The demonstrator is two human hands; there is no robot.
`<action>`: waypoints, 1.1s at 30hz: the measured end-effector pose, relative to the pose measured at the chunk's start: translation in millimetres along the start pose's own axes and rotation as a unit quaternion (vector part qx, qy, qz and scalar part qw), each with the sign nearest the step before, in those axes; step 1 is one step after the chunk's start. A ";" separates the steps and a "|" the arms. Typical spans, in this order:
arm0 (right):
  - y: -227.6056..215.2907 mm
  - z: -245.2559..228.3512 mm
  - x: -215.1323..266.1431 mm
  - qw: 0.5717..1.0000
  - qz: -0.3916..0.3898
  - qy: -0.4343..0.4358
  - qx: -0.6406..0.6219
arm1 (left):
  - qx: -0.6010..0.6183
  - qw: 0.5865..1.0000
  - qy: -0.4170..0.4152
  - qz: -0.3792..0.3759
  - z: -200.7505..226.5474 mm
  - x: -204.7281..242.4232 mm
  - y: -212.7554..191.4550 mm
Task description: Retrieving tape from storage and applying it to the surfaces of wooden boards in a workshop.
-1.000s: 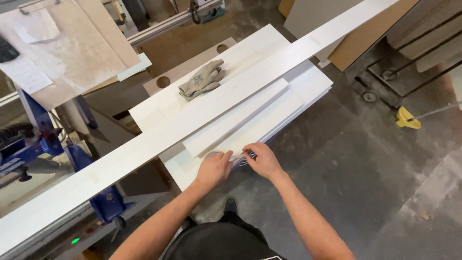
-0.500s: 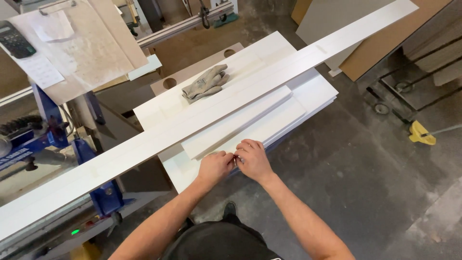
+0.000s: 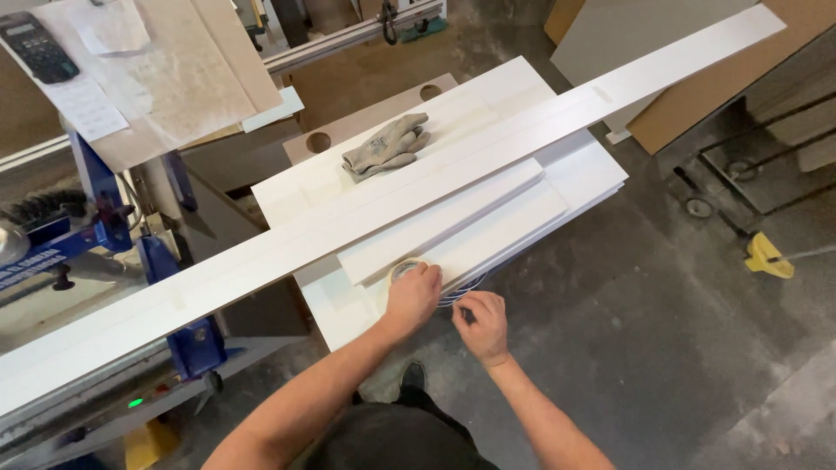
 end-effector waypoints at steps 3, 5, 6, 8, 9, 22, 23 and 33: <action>-12.1 -6.4 5.1 0.975 -0.042 0.200 -0.082 | -0.064 0.994 0.091 -0.001 -0.5 1.1 11.2; -24.1 -18.8 2.0 0.948 -0.039 0.286 -0.133 | -0.108 0.984 0.134 0.054 -2.8 3.8 23.0; -31.5 -23.6 1.5 0.949 -0.043 0.283 -0.135 | -0.109 0.984 0.130 0.056 -0.8 1.4 31.3; -40.3 -38.6 -1.8 0.927 -0.041 0.340 -0.156 | -0.126 0.989 0.071 0.029 -7.6 -2.7 39.2; -39.6 -42.1 0.2 0.927 -0.049 0.331 -0.170 | -0.134 0.989 0.056 0.036 -1.3 1.8 21.3; -2.7 -197.8 -56.8 0.885 -0.233 0.283 -0.285 | 0.004 0.978 -0.079 0.194 -222.0 266.5 -321.3; 3.7 -223.2 -59.7 0.886 -0.261 0.246 -0.294 | -0.019 0.961 -0.103 0.255 -260.1 299.0 -360.4; 120.5 -576.3 -43.5 0.914 -0.184 -0.185 -0.309 | 0.185 0.708 -0.505 0.459 -606.1 590.0 -583.0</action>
Point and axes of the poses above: each hand's wrist, its own x-axis away from the middle knuckle, its own y-axis out of the palm, z = x × y, the point moved 2 cm from there along -x, towards the middle knuckle, and after that the axes turned 15 degrees about x, right-handed, at the moved point
